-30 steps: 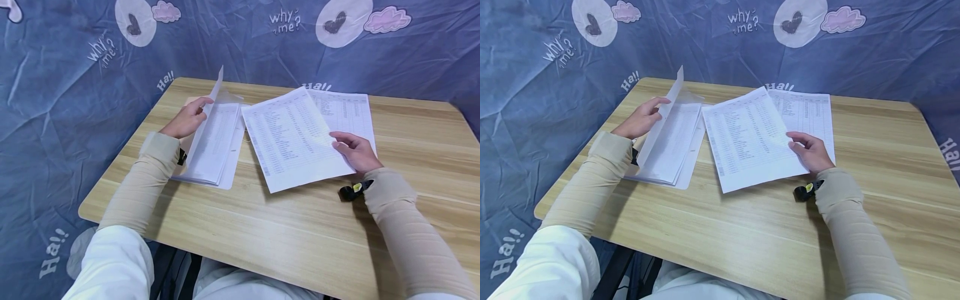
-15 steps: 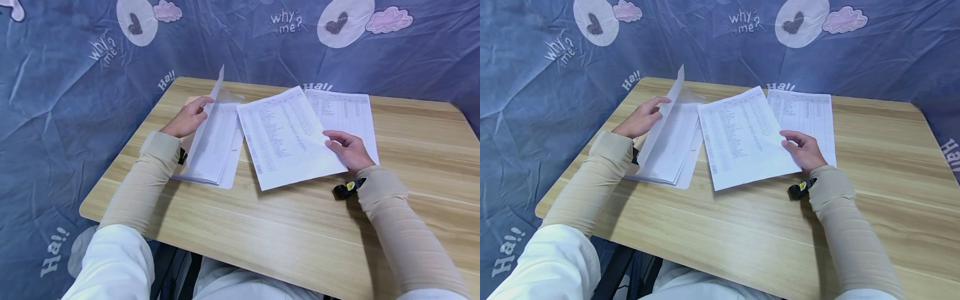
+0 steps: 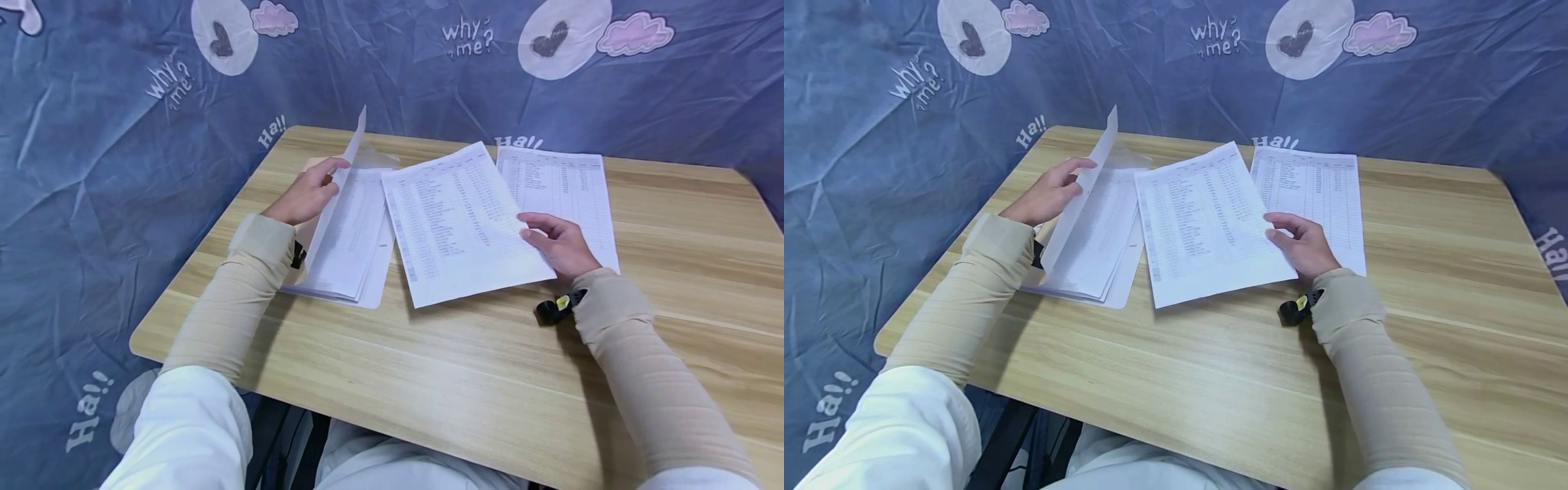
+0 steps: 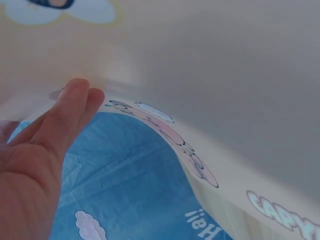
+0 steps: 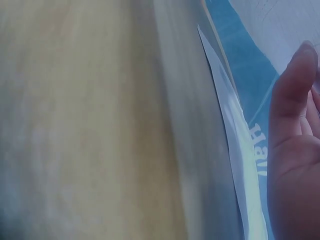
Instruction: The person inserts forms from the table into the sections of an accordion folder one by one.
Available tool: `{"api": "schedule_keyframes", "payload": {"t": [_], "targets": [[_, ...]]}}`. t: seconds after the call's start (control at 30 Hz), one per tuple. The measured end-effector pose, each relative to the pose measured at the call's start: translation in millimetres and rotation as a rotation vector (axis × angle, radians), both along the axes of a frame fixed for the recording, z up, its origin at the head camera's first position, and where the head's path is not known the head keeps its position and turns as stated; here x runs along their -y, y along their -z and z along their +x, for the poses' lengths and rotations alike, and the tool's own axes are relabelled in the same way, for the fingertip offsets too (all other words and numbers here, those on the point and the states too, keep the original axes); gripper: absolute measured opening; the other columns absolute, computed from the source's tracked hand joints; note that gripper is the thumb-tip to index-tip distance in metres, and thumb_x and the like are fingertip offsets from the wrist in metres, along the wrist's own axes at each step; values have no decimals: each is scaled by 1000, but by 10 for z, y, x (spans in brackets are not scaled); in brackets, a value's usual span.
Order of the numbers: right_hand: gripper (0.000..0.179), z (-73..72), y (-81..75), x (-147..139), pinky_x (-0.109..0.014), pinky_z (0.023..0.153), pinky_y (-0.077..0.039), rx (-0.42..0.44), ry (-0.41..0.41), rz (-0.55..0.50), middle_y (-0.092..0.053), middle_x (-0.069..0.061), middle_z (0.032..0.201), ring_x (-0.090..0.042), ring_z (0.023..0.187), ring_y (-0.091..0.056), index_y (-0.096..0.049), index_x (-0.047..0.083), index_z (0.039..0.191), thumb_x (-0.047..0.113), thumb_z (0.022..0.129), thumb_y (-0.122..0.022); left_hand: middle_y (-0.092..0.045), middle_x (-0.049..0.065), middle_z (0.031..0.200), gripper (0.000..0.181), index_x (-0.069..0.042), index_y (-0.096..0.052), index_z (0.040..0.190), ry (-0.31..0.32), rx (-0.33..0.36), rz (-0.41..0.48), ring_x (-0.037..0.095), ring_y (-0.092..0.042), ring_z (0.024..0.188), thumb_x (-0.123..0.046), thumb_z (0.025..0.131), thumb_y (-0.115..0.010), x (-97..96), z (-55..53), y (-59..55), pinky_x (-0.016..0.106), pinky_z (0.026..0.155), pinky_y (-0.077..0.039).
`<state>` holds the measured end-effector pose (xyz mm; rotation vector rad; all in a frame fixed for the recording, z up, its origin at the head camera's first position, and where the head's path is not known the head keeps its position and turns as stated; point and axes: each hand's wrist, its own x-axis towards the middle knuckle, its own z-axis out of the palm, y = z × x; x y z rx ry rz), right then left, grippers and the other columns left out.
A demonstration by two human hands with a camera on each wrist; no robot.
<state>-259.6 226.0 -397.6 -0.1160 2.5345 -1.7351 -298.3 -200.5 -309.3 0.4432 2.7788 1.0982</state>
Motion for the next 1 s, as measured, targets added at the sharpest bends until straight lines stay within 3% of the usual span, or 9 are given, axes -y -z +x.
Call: {"api": "schedule_keyframes", "payload": {"t": [0.17,0.4,0.73,1.0], "targets": [[45,-4,-1,56,-13,75,-43,2,-10,-17,-56,18,107,-1,96,-50,-54,4,131,25,91,-61,-39,9,144,44,-13,-41,138,1,0,-2,28,-45,107,-10,95,-36,0,-4,5,41,92,-36],[41,-16,24,150,-15,71,-47,13,-24,-124,-59,13,103,-1,89,-55,-55,3,129,18,91,-62,-40,10,143,44,-11,-41,138,1,-3,8,28,-45,103,-8,95,-36,6,-8,18,41,90,-36],[42,7,15,233,-15,70,-48,-6,-26,-121,-60,14,99,-1,86,-56,-55,1,129,18,91,-62,-38,10,145,44,-11,-40,139,5,8,16,27,-44,109,-8,95,-36,18,-5,30,41,94,-35],[44,-3,42,320,-11,75,-45,-16,-16,-166,-57,11,102,-4,94,-50,-53,-1,130,16,90,-63,-39,11,143,45,-12,-40,140,6,12,20,28,-45,101,-9,95,-35,14,2,21,40,87,-37]]}}
